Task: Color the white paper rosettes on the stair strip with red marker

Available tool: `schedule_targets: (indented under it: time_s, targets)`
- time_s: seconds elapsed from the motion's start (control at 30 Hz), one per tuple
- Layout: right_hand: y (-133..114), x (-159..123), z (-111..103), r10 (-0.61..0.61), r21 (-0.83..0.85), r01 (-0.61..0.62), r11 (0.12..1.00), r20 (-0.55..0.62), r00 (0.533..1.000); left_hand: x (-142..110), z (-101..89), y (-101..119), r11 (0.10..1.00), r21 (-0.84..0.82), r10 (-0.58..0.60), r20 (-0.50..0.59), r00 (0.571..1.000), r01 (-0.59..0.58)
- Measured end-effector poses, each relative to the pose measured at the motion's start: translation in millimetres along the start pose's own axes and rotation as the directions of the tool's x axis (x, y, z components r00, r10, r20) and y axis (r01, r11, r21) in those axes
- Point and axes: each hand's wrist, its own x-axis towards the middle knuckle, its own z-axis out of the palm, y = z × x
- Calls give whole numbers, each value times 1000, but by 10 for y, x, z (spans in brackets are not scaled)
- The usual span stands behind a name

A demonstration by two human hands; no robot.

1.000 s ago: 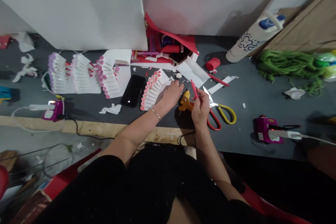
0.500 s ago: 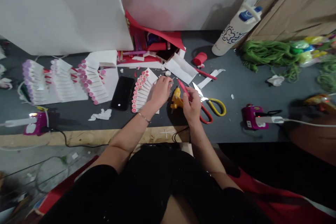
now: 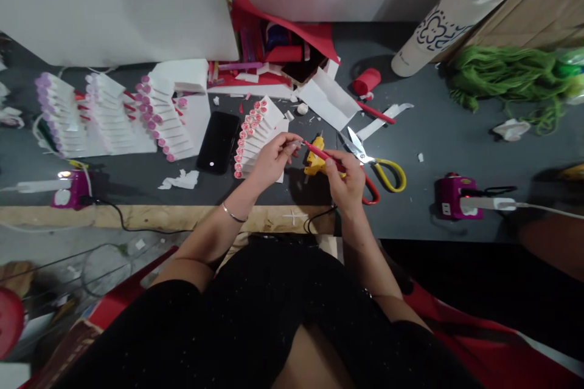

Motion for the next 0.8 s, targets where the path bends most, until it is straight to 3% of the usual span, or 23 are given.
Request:
schedule_targets:
  time_s: [0.17,0.3,0.37,0.57,0.8]
  targets:
    - [-14,6,-99,-42,-47,45,998,67,997,-99,-14,22,993,78,88,36,995,-91]
    - [10,49,-271,-61,-52,77,996,253,966,-192,-63,94,964,200,142,162,976,-174]
    - [6,72,-371,-30,-16,38,999,341,939,-248,-75,132,973,171,114,220,969,-153]
    - [-76,18,-544,4,35,-25,999,501,865,-452,-45,162,998,46,39,261,965,-53]
    - [-112,-45,-430,58,22,-80,997,493,868,-476,-43,70,999,46,-7,236,972,-4]
